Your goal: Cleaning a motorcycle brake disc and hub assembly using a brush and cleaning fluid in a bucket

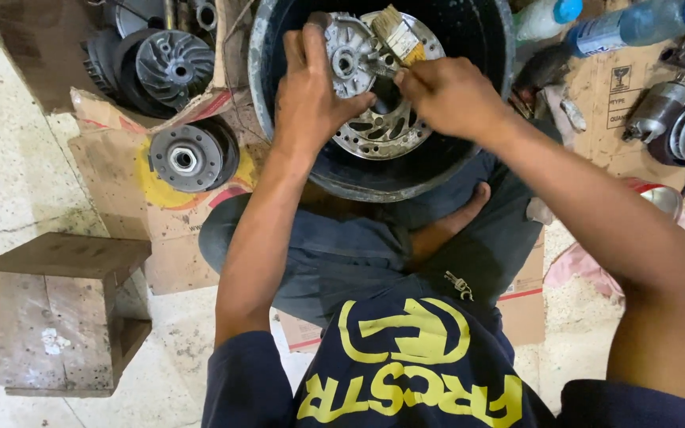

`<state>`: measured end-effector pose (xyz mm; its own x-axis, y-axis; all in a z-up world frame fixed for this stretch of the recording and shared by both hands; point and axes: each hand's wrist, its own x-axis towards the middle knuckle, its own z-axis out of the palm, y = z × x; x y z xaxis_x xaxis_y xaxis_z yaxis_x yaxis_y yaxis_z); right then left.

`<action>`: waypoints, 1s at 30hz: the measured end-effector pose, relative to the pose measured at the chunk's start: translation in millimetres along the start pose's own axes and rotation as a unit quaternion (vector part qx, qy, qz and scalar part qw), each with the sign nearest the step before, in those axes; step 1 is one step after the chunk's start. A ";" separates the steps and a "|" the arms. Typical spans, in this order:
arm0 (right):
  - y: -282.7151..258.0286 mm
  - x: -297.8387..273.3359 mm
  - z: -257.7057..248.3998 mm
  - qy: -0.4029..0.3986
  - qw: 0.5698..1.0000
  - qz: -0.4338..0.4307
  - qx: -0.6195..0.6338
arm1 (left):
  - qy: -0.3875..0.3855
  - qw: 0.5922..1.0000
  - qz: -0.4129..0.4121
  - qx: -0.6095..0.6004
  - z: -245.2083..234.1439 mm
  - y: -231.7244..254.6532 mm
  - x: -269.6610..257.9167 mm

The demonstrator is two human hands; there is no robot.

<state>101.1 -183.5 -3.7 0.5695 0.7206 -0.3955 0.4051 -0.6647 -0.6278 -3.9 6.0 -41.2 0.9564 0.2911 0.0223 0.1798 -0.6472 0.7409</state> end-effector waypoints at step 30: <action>9.9 8.0 -6.7 -0.040 0.998 0.014 -0.056 | 0.081 0.979 0.130 0.136 12.4 -9.4 -0.8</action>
<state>114.4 -185.5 -8.6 0.5250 0.7115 -0.4670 0.4700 -0.6999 -0.5379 -3.5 3.0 -56.5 0.9327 0.1859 0.3092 0.0114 -0.8718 0.4897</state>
